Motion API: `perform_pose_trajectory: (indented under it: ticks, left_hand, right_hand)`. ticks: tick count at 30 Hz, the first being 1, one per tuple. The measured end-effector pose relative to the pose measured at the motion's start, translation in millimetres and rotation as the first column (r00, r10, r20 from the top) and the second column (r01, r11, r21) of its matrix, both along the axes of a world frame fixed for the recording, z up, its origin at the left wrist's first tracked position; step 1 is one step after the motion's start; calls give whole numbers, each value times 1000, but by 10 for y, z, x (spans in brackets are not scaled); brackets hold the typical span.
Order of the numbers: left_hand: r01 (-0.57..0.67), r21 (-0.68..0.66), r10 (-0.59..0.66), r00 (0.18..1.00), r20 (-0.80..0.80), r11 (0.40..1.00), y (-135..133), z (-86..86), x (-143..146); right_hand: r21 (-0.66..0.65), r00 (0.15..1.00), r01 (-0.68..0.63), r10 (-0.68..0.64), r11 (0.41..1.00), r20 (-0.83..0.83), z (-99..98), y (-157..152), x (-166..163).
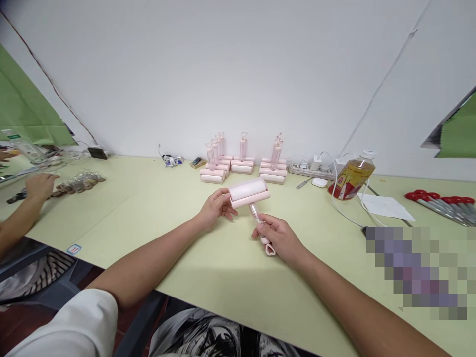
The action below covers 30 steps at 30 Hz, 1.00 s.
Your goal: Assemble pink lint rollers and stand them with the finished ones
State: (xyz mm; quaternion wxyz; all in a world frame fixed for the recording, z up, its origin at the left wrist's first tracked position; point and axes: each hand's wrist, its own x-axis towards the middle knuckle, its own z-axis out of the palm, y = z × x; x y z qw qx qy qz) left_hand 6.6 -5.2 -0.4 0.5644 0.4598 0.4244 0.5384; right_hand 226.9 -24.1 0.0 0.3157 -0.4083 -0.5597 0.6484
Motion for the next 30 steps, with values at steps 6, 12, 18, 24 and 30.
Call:
perform_pose_trajectory:
  ticks: [6,12,18,24,30]
  left_hand:
    - [-30,12,30,999,-21,999,-7,27,0]
    - [-14,-35,16,999,44,999,2,48,-23]
    - [-8,-60,16,991,135,998,31,45,-54]
    - [-36,-80,48,988,144,996,51,41,-79]
    - [-146,-29,146,989,10,989,71,-48,-51]
  right_hand:
    - [11,1000,-6,6,1000,-4,-19,11,10]
    - [49,1000,-14,13,999,11,-51,28,16]
    - [65,999,-35,35,997,10,-59,18,25]
    - [62,999,-53,53,997,3,-34,-1,8]
    - [68,999,-19,17,998,28,-23,5,1]
